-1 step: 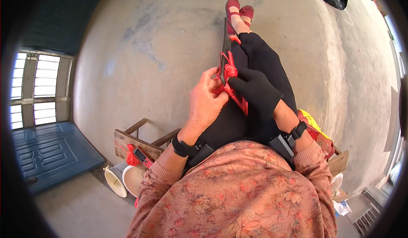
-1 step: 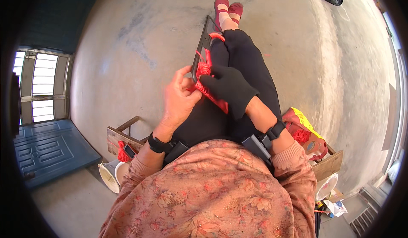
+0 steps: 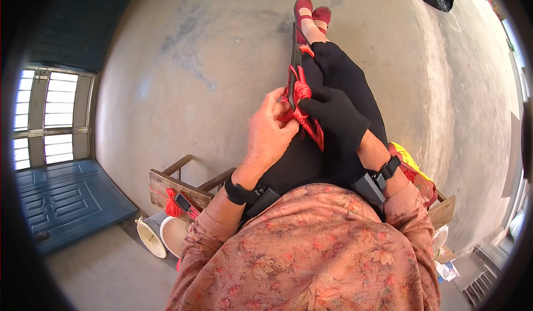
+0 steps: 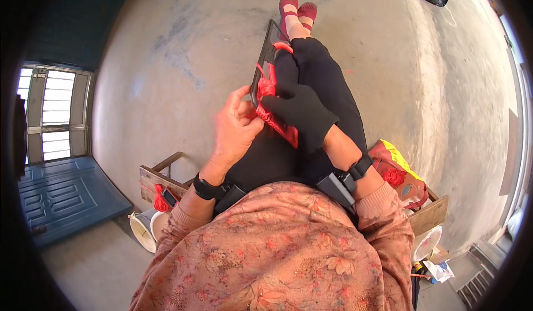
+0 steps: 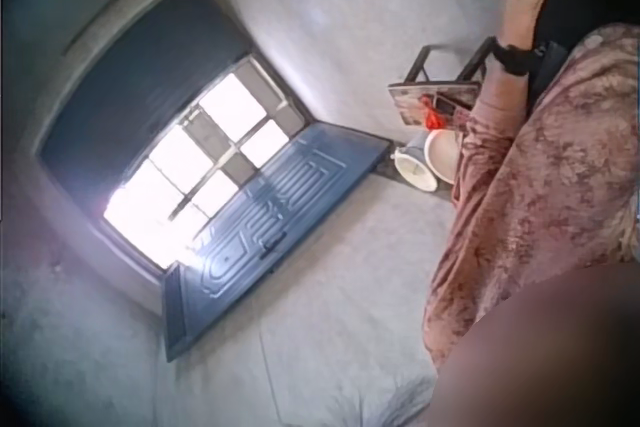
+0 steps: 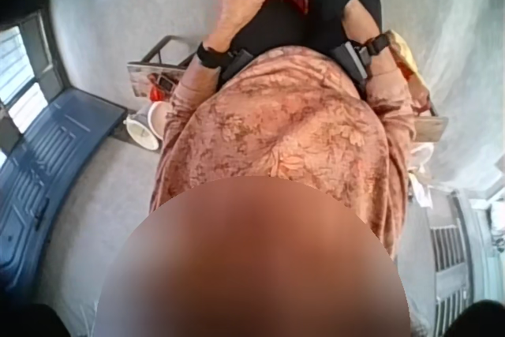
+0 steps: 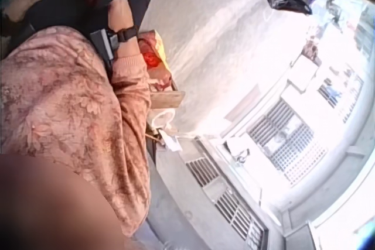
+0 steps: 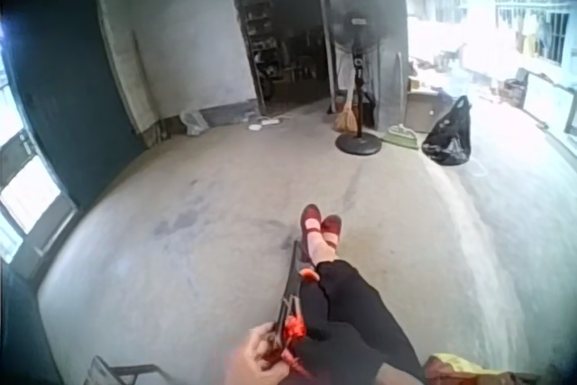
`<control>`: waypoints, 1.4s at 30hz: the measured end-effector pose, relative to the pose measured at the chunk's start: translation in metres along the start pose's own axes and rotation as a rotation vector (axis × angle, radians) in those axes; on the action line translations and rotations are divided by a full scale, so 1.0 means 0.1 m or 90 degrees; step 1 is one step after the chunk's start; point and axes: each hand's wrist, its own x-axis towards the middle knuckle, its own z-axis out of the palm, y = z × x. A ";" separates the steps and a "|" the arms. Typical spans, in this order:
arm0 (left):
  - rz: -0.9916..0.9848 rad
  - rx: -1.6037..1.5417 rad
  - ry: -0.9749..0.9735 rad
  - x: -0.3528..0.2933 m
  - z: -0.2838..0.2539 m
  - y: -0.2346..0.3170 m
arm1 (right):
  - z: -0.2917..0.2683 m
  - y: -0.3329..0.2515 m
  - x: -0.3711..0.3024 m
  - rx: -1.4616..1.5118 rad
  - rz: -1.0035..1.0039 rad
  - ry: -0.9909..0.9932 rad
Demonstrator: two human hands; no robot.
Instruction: Weaving red plastic ribbon onto a black chair or stool frame.
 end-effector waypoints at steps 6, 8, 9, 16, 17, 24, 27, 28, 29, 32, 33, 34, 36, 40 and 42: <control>-0.022 -0.145 -0.082 0.00 -0.34 0.22 | -0.41 -0.14 -0.20 -0.300 -0.350 0.253; -0.156 -0.297 -0.231 -0.05 -0.46 0.33 | -0.56 -0.34 -0.35 -0.281 -0.354 0.300; -0.151 -0.391 -0.325 -0.07 -0.43 0.37 | -0.59 -0.43 -0.45 -0.255 -0.357 0.304; -0.232 -0.889 -0.350 -0.16 -0.15 0.38 | -0.73 -0.68 -1.39 0.225 -0.324 -0.021; -0.246 -0.947 -0.321 -0.19 -0.21 0.35 | -0.74 -0.67 -1.46 0.225 -0.314 -0.040; -0.320 -0.828 -0.191 -0.63 -0.65 0.01 | -0.46 -0.36 -1.11 -0.048 -0.126 -0.005; -0.353 -0.651 -0.131 -0.82 -0.79 -0.09 | -0.10 -0.05 -0.68 -0.307 -0.114 -0.010; -0.361 -0.578 -0.124 -0.88 -0.82 -0.12 | -0.01 0.04 -0.58 -0.379 -0.115 -0.020; -0.368 -0.516 -0.107 -0.94 -0.85 -0.14 | 0.07 0.12 -0.49 -0.447 -0.113 -0.031; -0.352 -0.454 -0.241 -1.06 -0.89 -0.20 | 0.17 0.25 -0.34 -0.479 -0.075 -0.050; -0.354 -0.511 -0.251 -1.07 -0.90 -0.21 | 0.16 0.27 -0.34 -0.442 -0.074 -0.037; -0.348 -0.413 -0.218 -1.04 -0.91 -0.21 | 0.14 0.28 -0.35 -0.408 -0.060 -0.032; -0.312 -0.259 -0.193 -0.93 -0.92 -0.19 | 0.10 0.28 -0.39 -0.372 -0.059 -0.008; -0.211 -0.062 -0.049 -0.54 -0.91 -0.03 | 0.05 0.28 -0.44 -0.425 -0.055 0.038; -0.162 -0.139 -0.054 -0.36 -0.80 0.04 | 0.07 0.31 -0.42 -0.473 -0.025 0.013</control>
